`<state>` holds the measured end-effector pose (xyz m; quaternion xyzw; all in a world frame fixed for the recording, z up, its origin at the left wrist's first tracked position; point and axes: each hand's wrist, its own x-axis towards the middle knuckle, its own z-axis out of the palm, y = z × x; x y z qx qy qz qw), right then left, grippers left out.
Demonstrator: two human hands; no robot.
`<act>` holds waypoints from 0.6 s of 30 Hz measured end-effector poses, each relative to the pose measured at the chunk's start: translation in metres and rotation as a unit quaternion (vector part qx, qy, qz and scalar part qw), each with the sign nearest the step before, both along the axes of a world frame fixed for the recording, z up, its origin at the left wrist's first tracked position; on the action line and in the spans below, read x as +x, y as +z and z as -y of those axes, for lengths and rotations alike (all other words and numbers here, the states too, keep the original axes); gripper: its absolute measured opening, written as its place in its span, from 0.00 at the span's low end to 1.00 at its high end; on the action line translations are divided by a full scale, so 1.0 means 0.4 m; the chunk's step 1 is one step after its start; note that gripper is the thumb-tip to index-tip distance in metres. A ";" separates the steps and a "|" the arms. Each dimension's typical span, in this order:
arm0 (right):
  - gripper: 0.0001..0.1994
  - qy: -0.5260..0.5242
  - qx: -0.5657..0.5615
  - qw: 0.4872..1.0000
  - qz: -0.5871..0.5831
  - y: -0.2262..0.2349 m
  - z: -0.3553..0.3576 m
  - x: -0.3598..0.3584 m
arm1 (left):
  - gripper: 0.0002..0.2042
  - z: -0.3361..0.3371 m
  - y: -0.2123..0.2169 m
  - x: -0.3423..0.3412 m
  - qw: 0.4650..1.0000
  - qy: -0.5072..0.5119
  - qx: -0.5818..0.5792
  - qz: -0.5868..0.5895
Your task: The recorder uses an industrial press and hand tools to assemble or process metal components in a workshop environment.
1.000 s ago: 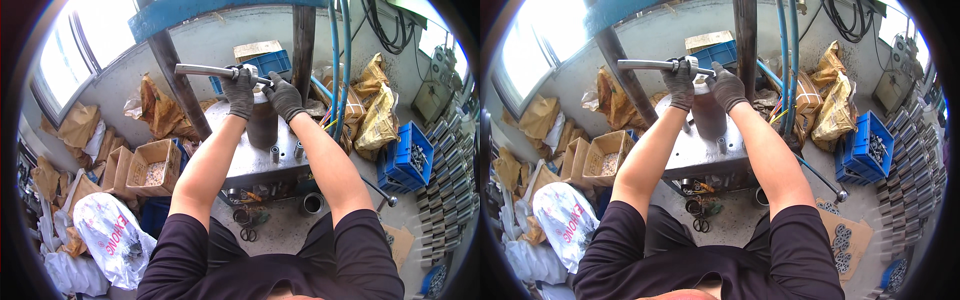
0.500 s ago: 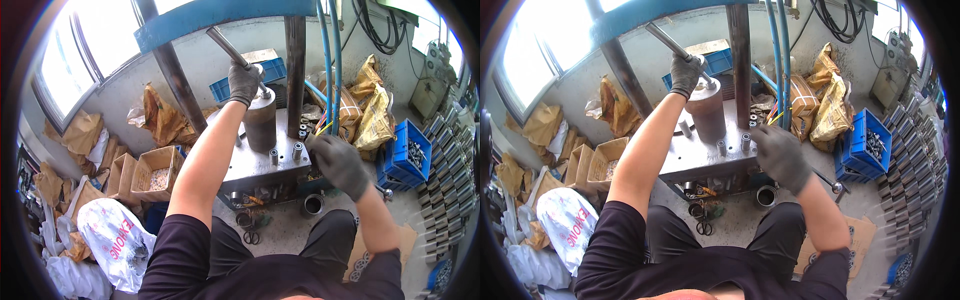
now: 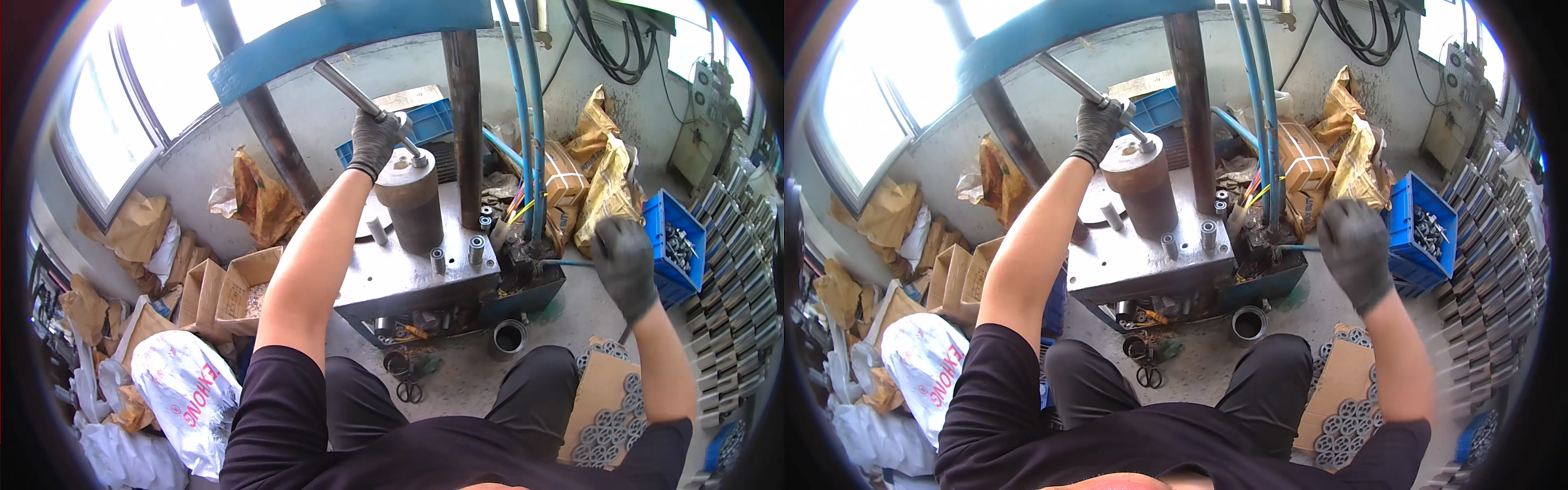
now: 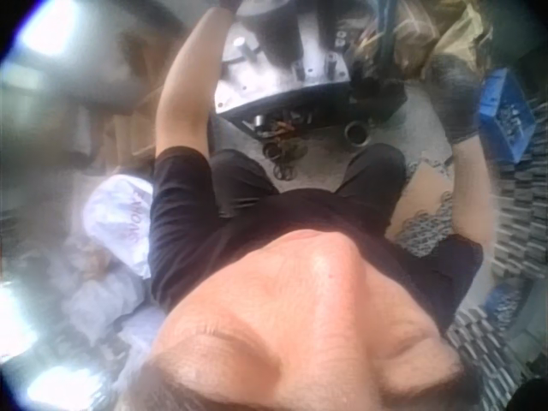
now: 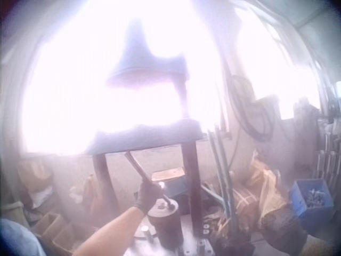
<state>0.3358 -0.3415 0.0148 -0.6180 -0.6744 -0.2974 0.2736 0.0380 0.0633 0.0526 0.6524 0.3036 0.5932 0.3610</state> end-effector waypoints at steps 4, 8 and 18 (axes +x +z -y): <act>0.07 -0.006 0.025 1.000 -0.003 0.050 -0.156 0.076 | 0.11 0.093 0.024 0.049 1.000 0.009 -0.007 0.023; 0.16 -0.039 0.017 0.998 -0.046 0.088 -0.257 0.080 | 0.10 0.088 0.039 0.030 0.998 0.053 0.009 -0.020; 0.14 -0.054 -0.021 0.996 -0.071 0.080 -0.272 0.098 | 0.15 0.086 0.076 0.042 0.979 0.119 0.039 -0.163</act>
